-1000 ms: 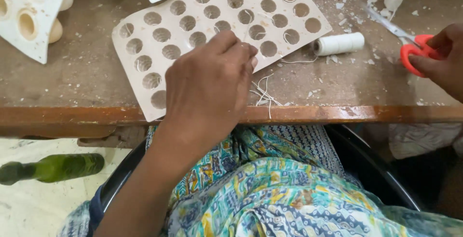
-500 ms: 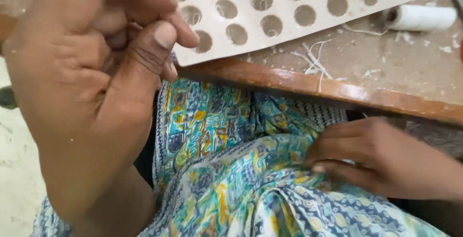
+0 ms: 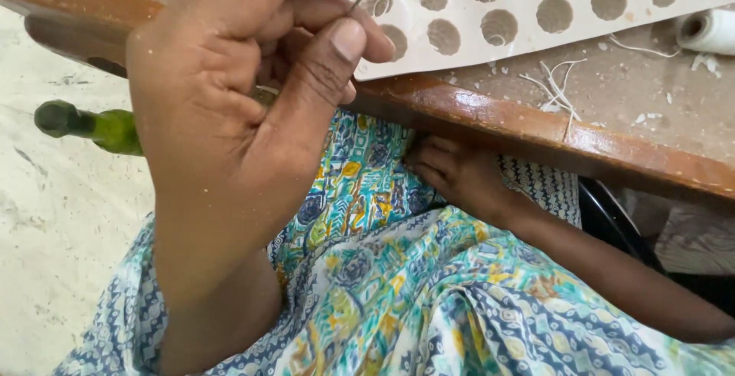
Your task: Inserting and cutting wicks for various candle molds in a workshop.
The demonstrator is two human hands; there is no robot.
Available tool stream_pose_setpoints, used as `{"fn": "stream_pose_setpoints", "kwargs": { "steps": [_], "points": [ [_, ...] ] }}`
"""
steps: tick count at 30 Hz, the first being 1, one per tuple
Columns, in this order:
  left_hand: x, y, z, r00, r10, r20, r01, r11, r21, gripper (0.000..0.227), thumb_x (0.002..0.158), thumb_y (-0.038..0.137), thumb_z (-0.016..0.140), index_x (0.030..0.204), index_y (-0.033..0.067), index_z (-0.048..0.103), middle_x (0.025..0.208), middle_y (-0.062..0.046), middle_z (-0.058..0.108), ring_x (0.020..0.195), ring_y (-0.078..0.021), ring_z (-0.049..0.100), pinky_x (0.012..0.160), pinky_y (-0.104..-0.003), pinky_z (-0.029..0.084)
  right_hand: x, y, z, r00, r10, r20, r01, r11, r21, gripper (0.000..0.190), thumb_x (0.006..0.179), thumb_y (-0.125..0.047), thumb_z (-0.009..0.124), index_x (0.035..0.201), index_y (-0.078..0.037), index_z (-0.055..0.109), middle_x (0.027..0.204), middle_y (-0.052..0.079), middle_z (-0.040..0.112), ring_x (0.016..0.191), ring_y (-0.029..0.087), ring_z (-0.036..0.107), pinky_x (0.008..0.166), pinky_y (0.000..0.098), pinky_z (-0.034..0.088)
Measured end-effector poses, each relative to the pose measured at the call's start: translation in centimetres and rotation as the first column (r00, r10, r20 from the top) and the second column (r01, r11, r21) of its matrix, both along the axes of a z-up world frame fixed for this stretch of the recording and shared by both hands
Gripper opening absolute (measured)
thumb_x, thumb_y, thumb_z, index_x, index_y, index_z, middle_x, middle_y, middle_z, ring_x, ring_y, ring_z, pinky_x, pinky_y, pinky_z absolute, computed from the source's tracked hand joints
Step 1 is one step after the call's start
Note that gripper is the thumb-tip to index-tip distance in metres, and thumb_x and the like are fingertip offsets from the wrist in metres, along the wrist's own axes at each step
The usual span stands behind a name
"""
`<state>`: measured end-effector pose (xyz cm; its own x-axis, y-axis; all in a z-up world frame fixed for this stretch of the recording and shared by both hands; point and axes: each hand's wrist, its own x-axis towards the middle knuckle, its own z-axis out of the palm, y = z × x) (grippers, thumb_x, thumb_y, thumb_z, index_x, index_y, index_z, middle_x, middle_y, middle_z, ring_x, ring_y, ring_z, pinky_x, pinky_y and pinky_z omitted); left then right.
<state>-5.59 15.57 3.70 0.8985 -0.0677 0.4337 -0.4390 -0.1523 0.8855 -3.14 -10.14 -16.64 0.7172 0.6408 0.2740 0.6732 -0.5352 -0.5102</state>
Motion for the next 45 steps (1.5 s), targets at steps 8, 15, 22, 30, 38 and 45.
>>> {"fn": "stream_pose_setpoints", "kwargs": {
  "steps": [8, 15, 22, 30, 38, 45],
  "points": [
    [1.6, -1.8, -0.9, 1.000, -0.016, -0.025, 0.014, 0.997, -0.074, 0.009, 0.112, -0.001, 0.063, 0.120, -0.0009, 0.061, 0.107, -0.009, 0.073, 0.095, -0.0088, 0.075, 0.081, -0.020, 0.062, -2.4, -1.1, 10.5, 0.941, 0.323, -0.099, -0.295, 0.929, 0.224, 0.013, 0.088, -0.010, 0.078, 0.099, -0.005, 0.072, 0.104, 0.008, 0.073, 0.098, 0.022, 0.074, 0.082, 0.0349, 0.061],
    [1.3, -4.0, -1.5, 0.974, 0.019, 0.225, -0.093, 0.942, 0.322, 0.008, 0.097, 0.008, 0.074, 0.103, 0.0058, 0.069, 0.095, -0.005, 0.072, 0.086, -0.0232, 0.068, 0.078, -0.037, 0.052, -3.5, -2.0, 14.5, 0.703, 0.127, -0.700, 0.490, 0.628, 0.605, 0.015, 0.099, -0.003, 0.068, 0.105, 0.009, 0.070, 0.094, 0.014, 0.070, 0.084, 0.018, 0.069, 0.076, 0.0324, 0.060],
    [0.8, -5.3, -2.2, 0.972, -0.087, 0.218, 0.014, 0.948, 0.317, 0.009, 0.094, 0.014, 0.076, 0.102, 0.0113, 0.074, 0.090, -0.002, 0.069, 0.089, -0.0240, 0.062, 0.082, -0.038, 0.050, -3.4, -2.2, 13.3, 0.675, 0.228, -0.702, 0.538, 0.500, 0.679, 0.016, 0.100, -0.002, 0.065, 0.111, 0.009, 0.068, 0.099, 0.012, 0.070, 0.084, 0.019, 0.068, 0.074, 0.0337, 0.060],
    [0.3, -6.4, -2.6, 0.953, -0.154, 0.260, 0.051, 0.929, 0.366, 0.010, 0.094, 0.013, 0.072, 0.101, 0.0066, 0.068, 0.094, -0.006, 0.065, 0.094, -0.0285, 0.061, 0.086, -0.043, 0.046, -3.6, -2.8, 13.1, 0.664, 0.183, -0.725, 0.535, 0.560, 0.632, 0.017, 0.100, -0.001, 0.064, 0.114, 0.007, 0.068, 0.101, 0.015, 0.072, 0.086, 0.020, 0.068, 0.076, 0.0322, 0.057],
    [0.0, -7.1, -3.3, 0.965, -0.124, 0.230, 0.050, 0.952, 0.303, 0.011, 0.093, 0.009, 0.070, 0.101, 0.0042, 0.064, 0.096, -0.010, 0.065, 0.096, -0.0319, 0.061, 0.089, -0.044, 0.048, -4.5, -1.8, 12.3, 0.727, 0.279, -0.628, 0.521, 0.374, 0.768, 0.010, 0.103, 0.001, 0.064, 0.110, 0.006, 0.068, 0.107, 0.015, 0.071, 0.093, 0.022, 0.070, 0.080, 0.0362, 0.060],
    [-0.1, -7.2, -3.1, 0.978, -0.037, 0.205, -0.013, 0.971, 0.239, 0.012, 0.091, 0.008, 0.072, 0.101, 0.0064, 0.068, 0.096, -0.007, 0.070, 0.093, -0.0294, 0.066, 0.085, -0.041, 0.050, -4.7, -1.7, 12.5, 0.754, 0.176, -0.632, 0.572, 0.296, 0.765, 0.012, 0.104, 0.002, 0.064, 0.114, 0.007, 0.068, 0.102, 0.017, 0.073, 0.087, 0.019, 0.068, 0.078, 0.0320, 0.057]
  ]
}}
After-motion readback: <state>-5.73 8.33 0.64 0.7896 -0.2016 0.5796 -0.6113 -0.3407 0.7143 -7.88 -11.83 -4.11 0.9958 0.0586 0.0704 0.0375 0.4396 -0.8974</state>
